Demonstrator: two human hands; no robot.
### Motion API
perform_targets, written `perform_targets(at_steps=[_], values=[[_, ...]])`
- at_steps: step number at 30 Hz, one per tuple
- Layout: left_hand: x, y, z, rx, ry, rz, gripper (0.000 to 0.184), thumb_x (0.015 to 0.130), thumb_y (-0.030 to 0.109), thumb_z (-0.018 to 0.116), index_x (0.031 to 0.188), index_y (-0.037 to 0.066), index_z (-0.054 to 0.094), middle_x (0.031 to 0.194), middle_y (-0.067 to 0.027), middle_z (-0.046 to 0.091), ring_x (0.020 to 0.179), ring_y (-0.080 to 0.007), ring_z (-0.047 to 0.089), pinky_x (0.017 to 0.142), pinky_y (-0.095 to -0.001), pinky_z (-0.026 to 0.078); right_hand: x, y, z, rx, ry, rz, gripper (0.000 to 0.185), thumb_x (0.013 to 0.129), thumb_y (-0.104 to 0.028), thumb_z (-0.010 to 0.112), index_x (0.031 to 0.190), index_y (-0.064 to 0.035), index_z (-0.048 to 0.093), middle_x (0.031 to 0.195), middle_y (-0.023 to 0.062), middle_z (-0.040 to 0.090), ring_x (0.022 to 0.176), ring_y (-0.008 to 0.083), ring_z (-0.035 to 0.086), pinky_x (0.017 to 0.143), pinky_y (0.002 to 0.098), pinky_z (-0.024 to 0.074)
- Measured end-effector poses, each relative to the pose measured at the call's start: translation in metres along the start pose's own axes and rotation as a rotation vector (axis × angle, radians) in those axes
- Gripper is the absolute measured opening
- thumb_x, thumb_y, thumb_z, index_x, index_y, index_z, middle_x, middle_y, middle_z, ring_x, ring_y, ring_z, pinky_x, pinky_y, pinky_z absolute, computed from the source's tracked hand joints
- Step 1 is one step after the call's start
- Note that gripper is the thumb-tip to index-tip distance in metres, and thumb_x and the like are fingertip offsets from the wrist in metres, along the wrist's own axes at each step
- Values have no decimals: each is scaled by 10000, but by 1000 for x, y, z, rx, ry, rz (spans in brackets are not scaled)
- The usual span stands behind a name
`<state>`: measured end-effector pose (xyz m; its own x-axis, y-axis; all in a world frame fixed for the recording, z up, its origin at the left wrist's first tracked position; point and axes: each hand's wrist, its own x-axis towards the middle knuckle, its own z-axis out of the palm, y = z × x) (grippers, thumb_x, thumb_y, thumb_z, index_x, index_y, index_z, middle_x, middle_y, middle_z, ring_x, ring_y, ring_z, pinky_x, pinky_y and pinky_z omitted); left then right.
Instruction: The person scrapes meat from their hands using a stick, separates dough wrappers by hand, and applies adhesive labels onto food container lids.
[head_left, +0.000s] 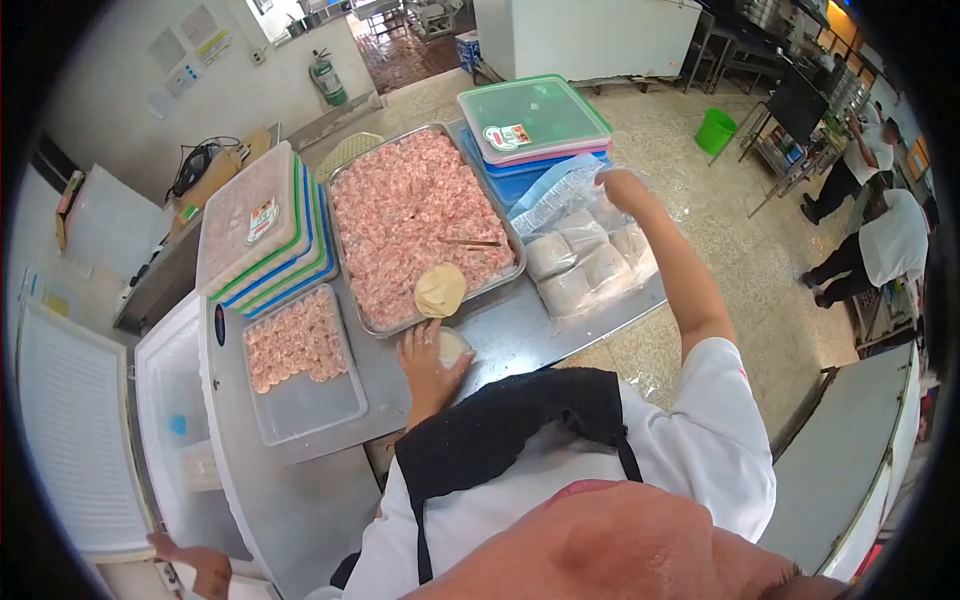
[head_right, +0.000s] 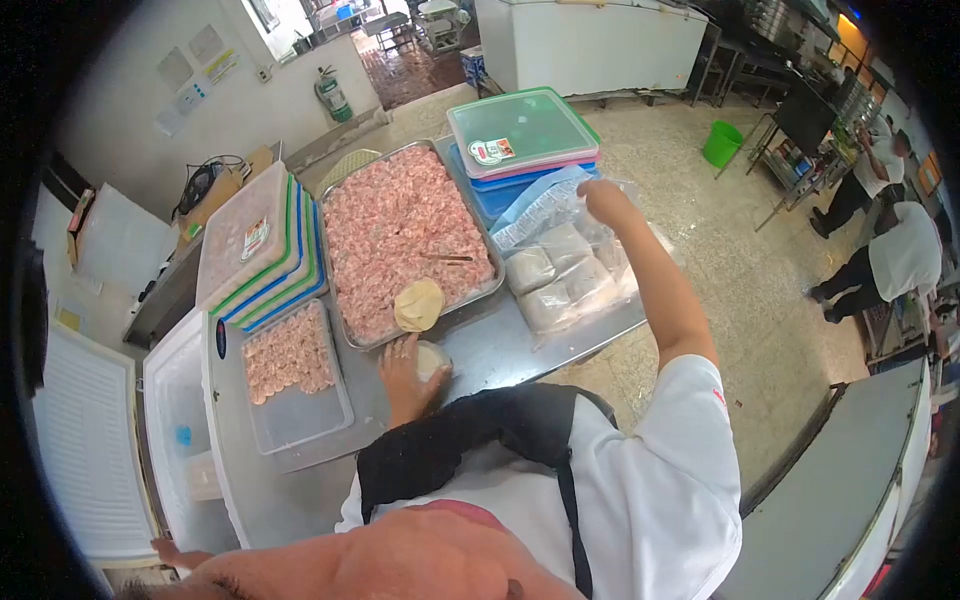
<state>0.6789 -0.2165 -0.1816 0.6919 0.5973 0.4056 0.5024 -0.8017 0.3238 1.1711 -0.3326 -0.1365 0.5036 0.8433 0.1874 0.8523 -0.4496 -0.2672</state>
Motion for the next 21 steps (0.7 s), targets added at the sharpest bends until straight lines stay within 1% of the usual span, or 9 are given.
perform_targets(at_steps=[3, 4, 7, 8, 11, 13, 15, 18, 21], values=[[-4, -30, 13, -616, 34, -62, 550, 805, 242, 638, 1296, 41, 494, 1229, -191, 525, 1193, -354, 462, 1074, -424, 298, 13, -28, -23, 8, 141, 88, 204, 815, -49, 535, 972, -54, 664, 980, 215, 659, 947, 379, 624, 810, 446, 489], [-2, -30, 5, -747, 25, -172, 434, 818, 109, 584, 1236, 7, 526, 1200, -180, 540, 1156, -337, 491, 1050, -385, 334, 18, -35, -31, 37, 149, 49, 178, 822, -65, 545, 954, -50, 663, 965, 214, 660, 924, 372, 627, 786, 445, 490], [-8, -43, 9, -914, 85, -334, 333, 802, 81, 612, 1129, 27, 590, 1155, -166, 557, 1111, -324, 515, 1002, -386, 376, 24, -93, -50, 67, 55, 3, 146, 841, -93, 575, 948, -45, 662, 935, 190, 660, 846, 326, 635, 731, 417, 492], [-9, -45, 5, -809, 100, -325, 301, 799, 77, 620, 1097, 37, 602, 1142, -161, 561, 1098, -319, 520, 989, -390, 385, 20, -115, -55, 57, 10, 5, 142, 846, -99, 585, 953, -45, 661, 929, 179, 660, 819, 306, 638, 716, 403, 492], [0, -45, -17, -540, 144, -282, 236, 792, 86, 645, 1027, 71, 631, 1123, -147, 568, 1075, -309, 529, 957, -399, 404, 1, -166, -53, 400, -127, -279, 135, 852, -106, 615, 966, -57, 667, 917, 123, 643, 795, 230, 617, 704, 350, 480], [14, -47, -23, -409, 213, -245, 227, 792, 122, 664, 1016, 98, 638, 1134, -143, 566, 1083, -310, 526, 946, -402, 408, -18, -198, -51, 727, -326, -350, 155, 847, -95, 629, 994, -72, 668, 915, 79, 625, 810, 190, 592, 712, 316, 466], [35, -48, -29, -324, 195, -133, 278, 773, 149, 689, 1044, 115, 643, 1155, -137, 562, 1106, -321, 511, 963, -427, 392, -39, -233, -58, 804, -539, -524, 163, 838, -113, 638, 994, -76, 664, 899, 85, 626, 843, 208, 593, 730, 328, 470], [65, -43, -44, -237, 86, 94, 374, 748, 178, 723, 1107, 125, 636, 1172, -123, 567, 1140, -317, 487, 986, -452, 362, -46, -256, -42, 462, -599, -716, 175, 831, -135, 642, 994, -74, 653, 897, 97, 626, 845, 247, 609, 734, 356, 482], [82, -32, -53, -127, -50, 286, 487, 716, 198, 742, 1181, 137, 610, 1189, -121, 555, 1164, -316, 469, 1002, -465, 343, -49, -258, -35, 276, -396, -666, 180, 828, -158, 643, 985, -70, 644, 901, 108, 624, 849, 282, 619, 730, 384, 488]])
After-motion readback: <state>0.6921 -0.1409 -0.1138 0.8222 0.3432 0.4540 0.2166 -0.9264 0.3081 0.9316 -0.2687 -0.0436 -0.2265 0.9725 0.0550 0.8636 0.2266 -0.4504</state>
